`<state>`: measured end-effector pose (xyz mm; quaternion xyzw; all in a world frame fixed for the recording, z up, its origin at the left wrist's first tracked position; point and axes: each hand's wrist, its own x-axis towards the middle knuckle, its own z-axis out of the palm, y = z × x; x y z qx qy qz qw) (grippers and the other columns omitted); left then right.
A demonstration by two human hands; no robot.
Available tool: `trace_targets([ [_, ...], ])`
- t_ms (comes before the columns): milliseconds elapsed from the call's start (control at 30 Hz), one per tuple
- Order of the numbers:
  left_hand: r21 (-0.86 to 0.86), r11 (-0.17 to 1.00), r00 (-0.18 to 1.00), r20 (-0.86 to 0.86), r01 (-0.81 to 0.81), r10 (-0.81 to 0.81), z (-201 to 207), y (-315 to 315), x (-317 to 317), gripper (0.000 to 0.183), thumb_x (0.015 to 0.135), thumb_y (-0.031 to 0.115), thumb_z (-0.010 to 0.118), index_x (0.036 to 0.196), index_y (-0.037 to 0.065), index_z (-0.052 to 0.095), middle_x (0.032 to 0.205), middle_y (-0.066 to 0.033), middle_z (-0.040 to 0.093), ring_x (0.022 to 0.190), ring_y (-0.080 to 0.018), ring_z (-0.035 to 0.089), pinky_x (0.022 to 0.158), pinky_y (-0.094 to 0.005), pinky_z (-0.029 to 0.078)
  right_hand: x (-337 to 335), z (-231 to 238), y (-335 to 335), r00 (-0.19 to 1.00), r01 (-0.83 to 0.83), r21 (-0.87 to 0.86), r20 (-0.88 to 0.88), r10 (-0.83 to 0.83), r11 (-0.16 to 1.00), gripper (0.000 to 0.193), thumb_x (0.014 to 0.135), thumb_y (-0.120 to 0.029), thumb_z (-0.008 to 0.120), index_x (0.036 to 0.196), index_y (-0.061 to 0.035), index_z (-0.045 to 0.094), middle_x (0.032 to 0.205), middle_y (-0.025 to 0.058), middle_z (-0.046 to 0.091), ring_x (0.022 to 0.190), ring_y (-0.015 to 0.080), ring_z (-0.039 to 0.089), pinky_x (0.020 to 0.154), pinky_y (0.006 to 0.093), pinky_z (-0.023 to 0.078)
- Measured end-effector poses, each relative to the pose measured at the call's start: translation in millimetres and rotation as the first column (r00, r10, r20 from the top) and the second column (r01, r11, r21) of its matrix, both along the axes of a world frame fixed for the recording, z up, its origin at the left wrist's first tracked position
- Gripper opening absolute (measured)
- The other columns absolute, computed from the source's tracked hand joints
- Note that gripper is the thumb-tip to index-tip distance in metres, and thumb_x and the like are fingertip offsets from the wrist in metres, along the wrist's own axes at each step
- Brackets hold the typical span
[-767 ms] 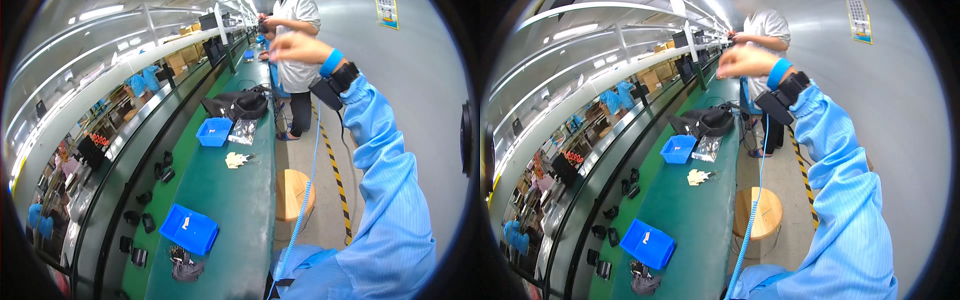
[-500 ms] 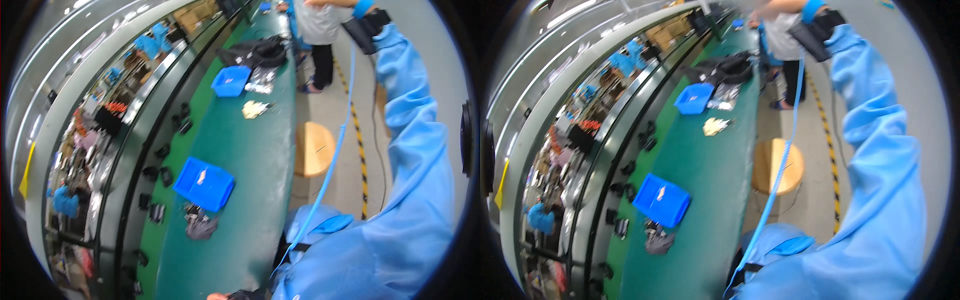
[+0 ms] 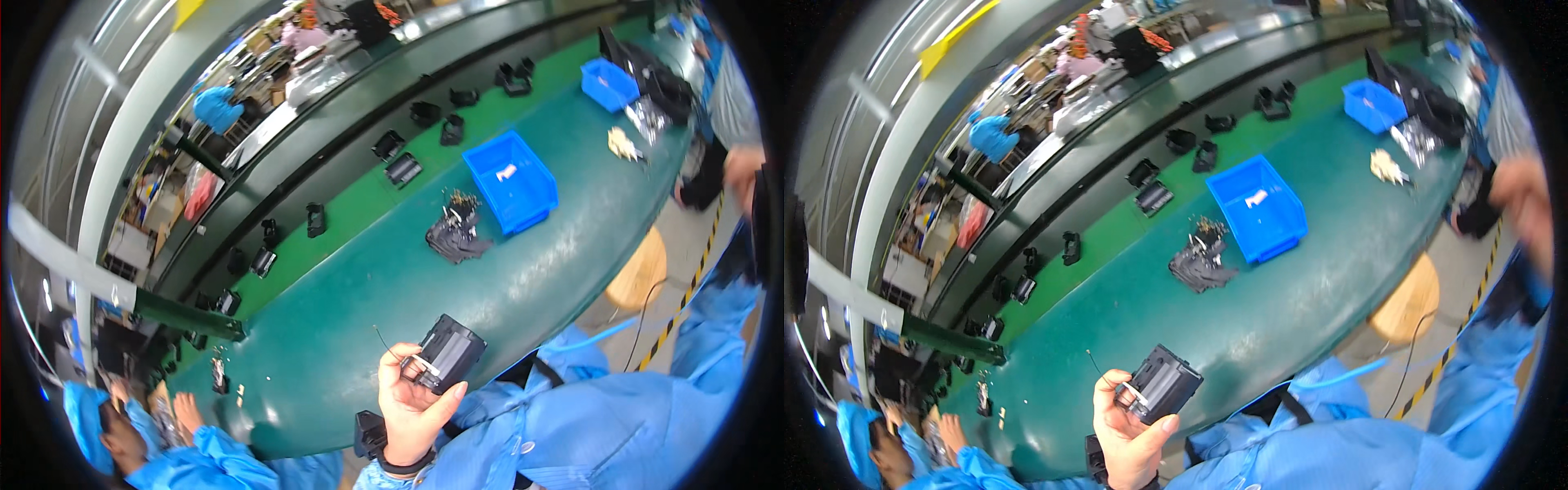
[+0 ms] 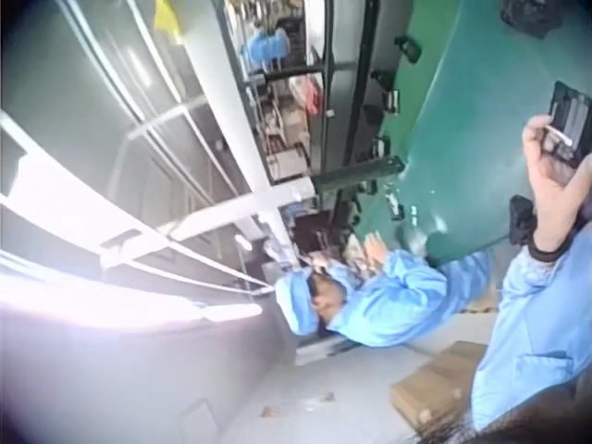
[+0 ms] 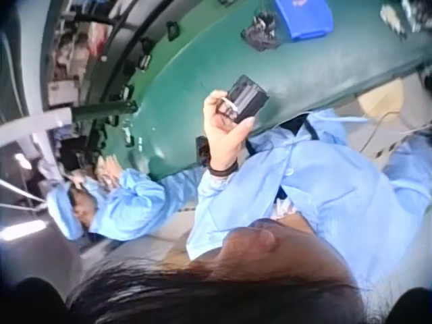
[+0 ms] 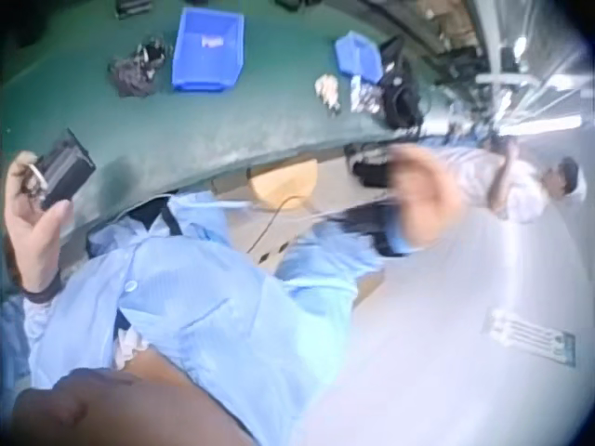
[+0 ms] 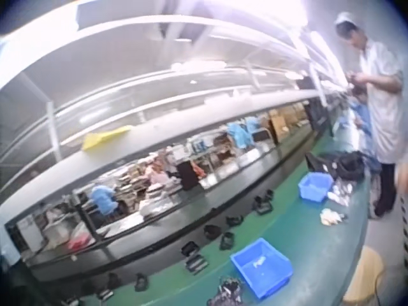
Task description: Assembling small plastic housings and electronic components on a production line workbench.
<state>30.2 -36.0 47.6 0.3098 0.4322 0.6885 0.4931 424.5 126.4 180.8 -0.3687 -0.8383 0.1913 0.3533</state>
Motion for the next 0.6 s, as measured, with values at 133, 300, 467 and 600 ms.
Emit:
trace_targets([
  [133, 0.035, 0.995, 0.992, -0.084, -0.093, 0.096, -15, -4, 2, 0.065, 0.068, -0.012, 0.067, 0.120, 0.004, 0.031, 0.105, -0.0124, 0.048, 0.100, -0.0197, 0.053, 0.086, -0.0317, 0.046, -155, -68, 8, 0.788, -0.594, 0.308, 0.038, 0.615, 0.743, 0.029, 0.070, -0.026, 0.071, 0.087, -0.0038, 0.065, 0.065, 0.0045, 0.055, 0.052, 0.0190, 0.051, 0.047, 0.0307, 0.037],
  [300, 0.057, 0.995, 0.995, -0.052, -0.083, 0.086, -8, -2, 9, 0.068, 0.069, -0.012, 0.065, 0.123, 0.004, 0.029, 0.106, -0.0123, 0.048, 0.100, -0.0188, 0.053, 0.085, -0.0309, 0.048, -233, -97, -30, 0.825, -0.460, 0.593, 0.011, 0.565, 0.660, 0.030, 0.064, -0.014, 0.059, 0.093, -0.0112, 0.065, 0.093, 0.0026, 0.058, 0.081, 0.0190, 0.050, 0.068, 0.0346, 0.042],
  [467, 0.066, 0.997, 0.996, -0.078, -0.040, 0.045, -8, 18, 16, 0.069, 0.069, -0.012, 0.064, 0.125, 0.004, 0.027, 0.107, -0.0122, 0.048, 0.100, -0.0176, 0.052, 0.085, -0.0298, 0.047, -248, -119, -30, 0.855, -0.426, 0.530, -0.029, 0.518, 0.733, 0.030, 0.066, -0.013, 0.057, 0.095, -0.0096, 0.064, 0.108, 0.0047, 0.057, 0.097, 0.0200, 0.049, 0.081, 0.0391, 0.040],
  [600, 0.109, 0.993, 0.981, -0.179, -0.056, 0.075, -35, 30, 11, 0.069, 0.069, -0.012, 0.064, 0.124, 0.005, 0.026, 0.106, -0.0103, 0.047, 0.095, -0.0156, 0.051, 0.084, -0.0280, 0.045, -250, -150, -23, 0.876, -0.404, 0.611, 0.043, 0.481, 0.681, 0.031, 0.068, -0.013, 0.057, 0.095, -0.0005, 0.062, 0.110, 0.0094, 0.055, 0.105, 0.0235, 0.050, 0.083, 0.0432, 0.040],
])
